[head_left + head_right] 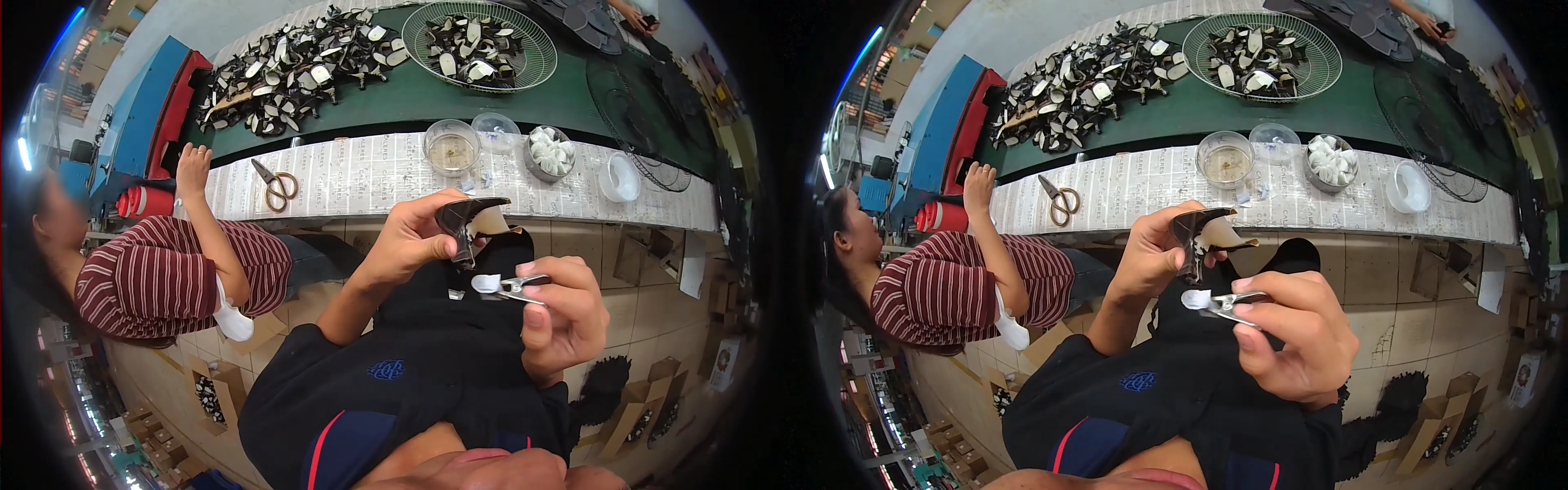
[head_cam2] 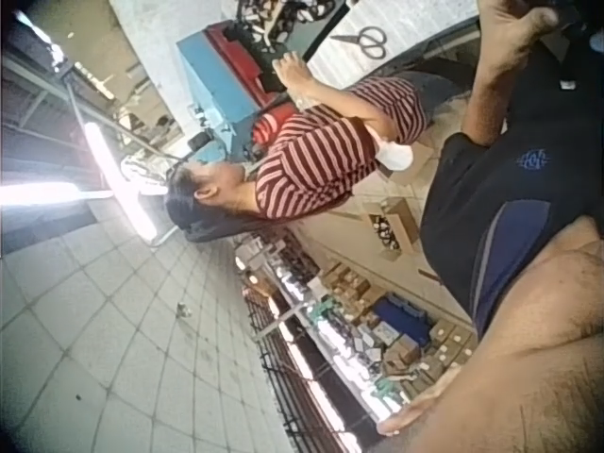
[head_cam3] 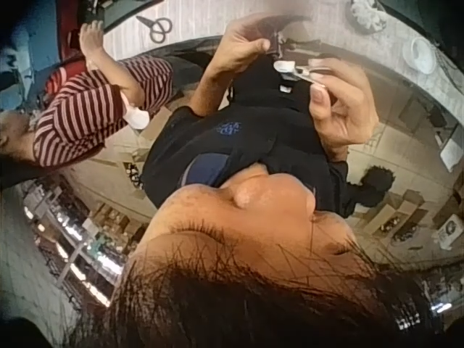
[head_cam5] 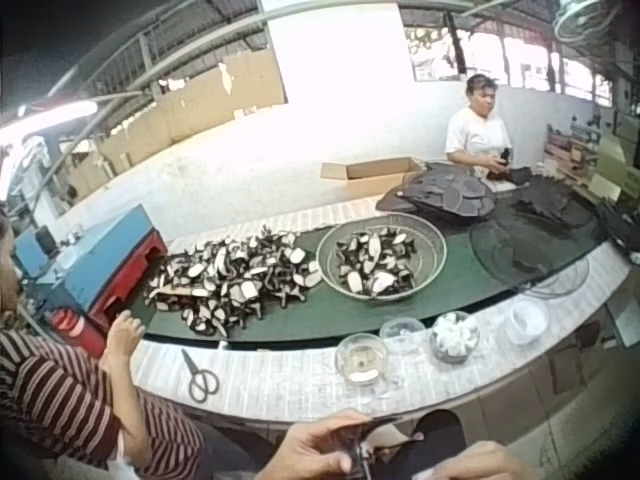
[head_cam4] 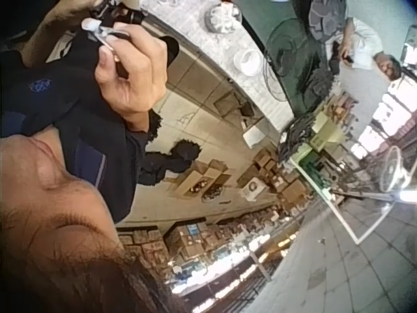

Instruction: The recorder is assembling small black and white shoe components, possibly heel or toe reinforcements, by applying adhesive and fitting them together at a factory workbench.

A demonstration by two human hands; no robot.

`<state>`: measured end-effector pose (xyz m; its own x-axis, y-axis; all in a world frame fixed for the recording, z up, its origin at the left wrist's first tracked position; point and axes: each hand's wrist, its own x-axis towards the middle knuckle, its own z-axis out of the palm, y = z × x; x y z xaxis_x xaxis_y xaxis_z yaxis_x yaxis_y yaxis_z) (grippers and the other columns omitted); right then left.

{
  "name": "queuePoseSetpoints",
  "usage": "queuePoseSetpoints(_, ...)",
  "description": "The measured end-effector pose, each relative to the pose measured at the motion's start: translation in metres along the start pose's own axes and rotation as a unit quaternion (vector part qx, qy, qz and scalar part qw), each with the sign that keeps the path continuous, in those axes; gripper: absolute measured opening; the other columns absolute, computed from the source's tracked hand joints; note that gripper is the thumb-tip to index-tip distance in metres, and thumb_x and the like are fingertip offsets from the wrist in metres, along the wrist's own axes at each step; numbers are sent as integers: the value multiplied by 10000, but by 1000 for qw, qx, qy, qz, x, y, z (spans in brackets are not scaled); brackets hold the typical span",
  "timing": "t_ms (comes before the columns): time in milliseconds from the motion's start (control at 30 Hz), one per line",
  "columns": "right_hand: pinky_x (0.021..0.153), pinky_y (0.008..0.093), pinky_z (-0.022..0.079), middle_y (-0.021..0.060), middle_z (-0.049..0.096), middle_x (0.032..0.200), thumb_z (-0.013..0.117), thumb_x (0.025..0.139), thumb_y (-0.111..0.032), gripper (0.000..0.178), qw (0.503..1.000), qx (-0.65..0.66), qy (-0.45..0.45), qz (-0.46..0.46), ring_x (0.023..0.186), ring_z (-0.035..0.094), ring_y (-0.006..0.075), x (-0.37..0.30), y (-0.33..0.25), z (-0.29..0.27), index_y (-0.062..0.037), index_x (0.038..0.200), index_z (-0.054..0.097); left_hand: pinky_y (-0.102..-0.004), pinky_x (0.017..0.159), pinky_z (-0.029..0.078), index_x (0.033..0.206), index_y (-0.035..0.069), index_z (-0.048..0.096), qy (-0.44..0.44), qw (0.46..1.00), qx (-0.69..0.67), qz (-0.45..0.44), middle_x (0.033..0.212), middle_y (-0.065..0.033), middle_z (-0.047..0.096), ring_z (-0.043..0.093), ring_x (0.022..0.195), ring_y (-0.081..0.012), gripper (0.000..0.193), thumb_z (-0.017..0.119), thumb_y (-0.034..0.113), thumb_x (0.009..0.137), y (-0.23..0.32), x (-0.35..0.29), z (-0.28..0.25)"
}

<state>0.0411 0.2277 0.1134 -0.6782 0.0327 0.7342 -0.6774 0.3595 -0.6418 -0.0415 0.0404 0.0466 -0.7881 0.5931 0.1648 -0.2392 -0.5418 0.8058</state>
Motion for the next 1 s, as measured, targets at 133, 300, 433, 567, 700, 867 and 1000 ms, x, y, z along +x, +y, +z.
queuePoseSetpoints(133, 667, 283, 504, 208, 668, 955, 695, 795, -18, 140, 997, 1, 51, 51, 784, 616, 220, 0, 14, 4, 26, 912, 629, -306, 848, 515, 1198, -45, 579, 22, 1000, 9, -6, 1042, -86, 612, 640, 955, -184, 501, 771, 209, 813, -4, -6, -1)
queuePoseSetpoints(300, 811, 325, 434, 177, 697, 975, 711, 749, 13, 172, 994, 40, 39, 90, 835, 615, 223, -8, 34, 8, -12, 907, 649, -325, 831, 537, 1223, -51, 555, 48, 997, -8, -68, 1067, -107, 635, 651, 935, -196, 528, 764, 221, 821, -13, -15, -4)
queuePoseSetpoints(433, 862, 348, 380, 150, 708, 971, 722, 730, 5, 155, 994, 20, 20, 103, 882, 643, 227, -13, 41, 17, -40, 851, 637, -376, 840, 569, 1216, -56, 543, 50, 996, -21, -78, 1089, -137, 645, 666, 945, -226, 534, 759, 236, 824, -21, -17, -6)
queuePoseSetpoints(567, 866, 356, 370, 138, 709, 960, 727, 720, 1, 157, 995, -6, 2, 97, 891, 662, 234, -17, 44, 18, -48, 823, 620, -387, 843, 571, 1195, -52, 553, 40, 995, -20, -85, 1099, -134, 639, 659, 960, -223, 502, 756, 224, 829, -22, -20, -9)
queuePoseSetpoints(700, 864, 364, 367, 123, 712, 956, 734, 708, 3, 175, 996, -39, -11, 75, 899, 675, 240, -17, 44, 20, -54, 823, 616, -370, 848, 560, 1180, -48, 560, 52, 995, -15, -82, 1089, -125, 638, 653, 957, -213, 458, 745, 193, 837, -21, -19, -10)
queuePoseSetpoints(867, 858, 367, 371, 117, 715, 967, 740, 708, 5, 183, 996, -68, -22, 62, 900, 675, 242, -20, 45, 23, -58, 838, 626, -354, 856, 548, 1176, -49, 561, 56, 995, -12, -81, 1075, -117, 640, 651, 948, -204, 432, 733, 168, 845, -21, -20, -10)
queuePoseSetpoints(1000, 862, 362, 376, 121, 713, 981, 744, 722, -2, 188, 993, -106, -12, 55, 902, 673, 244, -22, 45, 26, -55, 863, 632, -356, 858, 546, 1172, -48, 561, 61, 995, -3, -83, 1085, -116, 637, 651, 949, -204, 429, 734, 169, 844, -23, -22, -11)
